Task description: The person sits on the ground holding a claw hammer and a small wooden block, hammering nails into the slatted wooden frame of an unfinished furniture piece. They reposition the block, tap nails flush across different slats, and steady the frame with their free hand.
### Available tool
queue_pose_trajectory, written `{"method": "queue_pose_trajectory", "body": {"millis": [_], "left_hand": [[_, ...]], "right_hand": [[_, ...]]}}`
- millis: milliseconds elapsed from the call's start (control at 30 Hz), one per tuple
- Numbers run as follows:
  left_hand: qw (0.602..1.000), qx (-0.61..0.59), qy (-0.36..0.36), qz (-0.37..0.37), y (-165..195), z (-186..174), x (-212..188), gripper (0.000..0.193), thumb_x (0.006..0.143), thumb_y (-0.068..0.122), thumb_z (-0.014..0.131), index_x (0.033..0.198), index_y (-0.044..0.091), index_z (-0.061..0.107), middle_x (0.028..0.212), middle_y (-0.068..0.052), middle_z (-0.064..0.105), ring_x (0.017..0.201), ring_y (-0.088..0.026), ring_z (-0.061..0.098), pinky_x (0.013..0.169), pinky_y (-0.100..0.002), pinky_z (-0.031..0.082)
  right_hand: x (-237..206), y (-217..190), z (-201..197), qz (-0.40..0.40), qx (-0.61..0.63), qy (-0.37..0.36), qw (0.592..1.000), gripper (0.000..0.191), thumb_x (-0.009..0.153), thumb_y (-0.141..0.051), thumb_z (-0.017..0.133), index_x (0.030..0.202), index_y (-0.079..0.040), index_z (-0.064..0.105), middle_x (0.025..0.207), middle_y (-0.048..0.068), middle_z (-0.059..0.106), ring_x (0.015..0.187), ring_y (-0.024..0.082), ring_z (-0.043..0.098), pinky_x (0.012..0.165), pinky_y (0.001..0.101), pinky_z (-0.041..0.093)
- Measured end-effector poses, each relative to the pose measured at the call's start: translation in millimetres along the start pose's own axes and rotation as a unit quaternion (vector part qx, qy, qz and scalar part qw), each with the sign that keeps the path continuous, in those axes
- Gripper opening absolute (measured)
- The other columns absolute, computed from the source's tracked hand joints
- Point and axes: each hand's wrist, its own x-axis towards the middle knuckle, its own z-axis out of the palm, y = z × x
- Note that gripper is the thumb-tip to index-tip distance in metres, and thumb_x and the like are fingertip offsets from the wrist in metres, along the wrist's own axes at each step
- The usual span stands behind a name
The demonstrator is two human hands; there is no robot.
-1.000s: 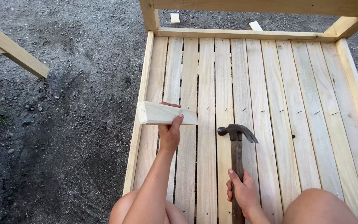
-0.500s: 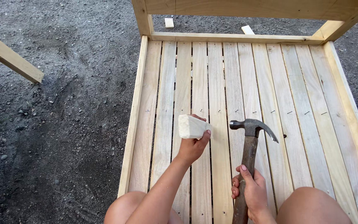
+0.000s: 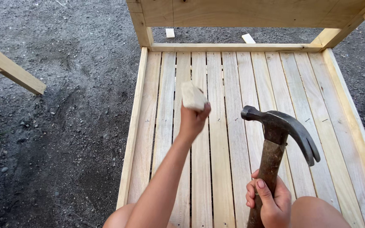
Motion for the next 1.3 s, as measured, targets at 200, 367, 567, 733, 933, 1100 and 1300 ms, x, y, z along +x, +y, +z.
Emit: {"method": "queue_pose_trajectory", "body": {"millis": [200, 367, 567, 733, 933, 1100, 1300], "left_hand": [[0.992, -0.057, -0.044, -0.106, -32, 13, 24, 0.049, 0.089, -0.001, 0.063, 0.133, 0.004, 0.042, 0.108, -0.004, 0.052, 0.085, -0.010, 0.055, 0.065, -0.024, 0.052], [0.987, 0.068, -0.087, -0.115, -38, 20, 20, 0.050, 0.087, -0.004, 0.064, 0.134, 0.004, 0.046, 0.122, -0.011, 0.047, 0.090, -0.021, 0.055, 0.070, -0.031, 0.054], [0.959, 0.193, -0.204, -0.040, -43, 31, 41, 0.069, 0.085, 0.015, 0.083, 0.137, 0.006, 0.038, 0.130, -0.016, 0.048, 0.108, -0.036, 0.060, 0.091, -0.042, 0.053], [0.957, 0.189, -0.216, -0.035, -44, 21, 42, 0.074, 0.084, 0.017, 0.081, 0.140, 0.007, 0.035, 0.132, -0.016, 0.045, 0.112, -0.037, 0.059, 0.095, -0.043, 0.054], [0.947, 0.218, -0.231, -0.041, -49, 17, 43, 0.075, 0.085, 0.029, 0.084, 0.139, 0.009, 0.037, 0.135, -0.015, 0.048, 0.116, -0.036, 0.061, 0.098, -0.044, 0.053], [0.927, 0.275, -0.250, -0.041, -44, 14, 45, 0.086, 0.082, 0.046, 0.084, 0.141, 0.008, 0.033, 0.140, -0.016, 0.048, 0.116, -0.041, 0.061, 0.094, -0.047, 0.053], [0.891, 0.343, -0.283, -0.095, -39, 23, 51, 0.087, 0.077, 0.050, 0.084, 0.137, 0.012, 0.032, 0.142, -0.012, 0.050, 0.112, -0.039, 0.065, 0.088, -0.050, 0.054]], "right_hand": [[5, 9, -6, 0.028, 0.008, 0.004, 1.000, 0.027, 0.098, -0.020, 0.055, 0.111, 0.003, 0.055, 0.066, 0.013, 0.055, 0.047, 0.018, 0.051, 0.047, 0.0339, 0.046], [8, -17, 10, 0.005, -0.013, -0.001, 1.000, 0.028, 0.099, -0.023, 0.056, 0.110, 0.003, 0.055, 0.067, 0.012, 0.056, 0.048, 0.016, 0.051, 0.046, 0.0318, 0.046], [34, -86, 57, -0.087, -0.227, -0.028, 0.970, 0.029, 0.099, -0.030, 0.060, 0.096, -0.001, 0.059, 0.065, 0.004, 0.056, 0.051, 0.013, 0.051, 0.046, 0.0296, 0.043], [48, -113, 92, -0.015, -0.394, 0.015, 0.919, 0.030, 0.096, -0.033, 0.062, 0.088, -0.004, 0.059, 0.053, 0.003, 0.058, 0.044, 0.014, 0.056, 0.045, 0.0299, 0.044], [30, -118, 89, -0.045, -0.282, 0.000, 0.958, 0.031, 0.096, -0.034, 0.064, 0.089, -0.004, 0.061, 0.055, 0.004, 0.056, 0.043, 0.011, 0.050, 0.040, 0.0307, 0.042], [33, -117, 92, -0.071, -0.391, 0.018, 0.917, 0.035, 0.095, -0.038, 0.063, 0.092, -0.004, 0.060, 0.055, 0.008, 0.060, 0.045, 0.016, 0.056, 0.045, 0.0345, 0.045], [42, -128, 89, -0.034, -0.459, 0.023, 0.887, 0.039, 0.094, -0.043, 0.062, 0.092, -0.005, 0.062, 0.055, 0.013, 0.064, 0.049, 0.025, 0.063, 0.052, 0.0403, 0.050]]}}
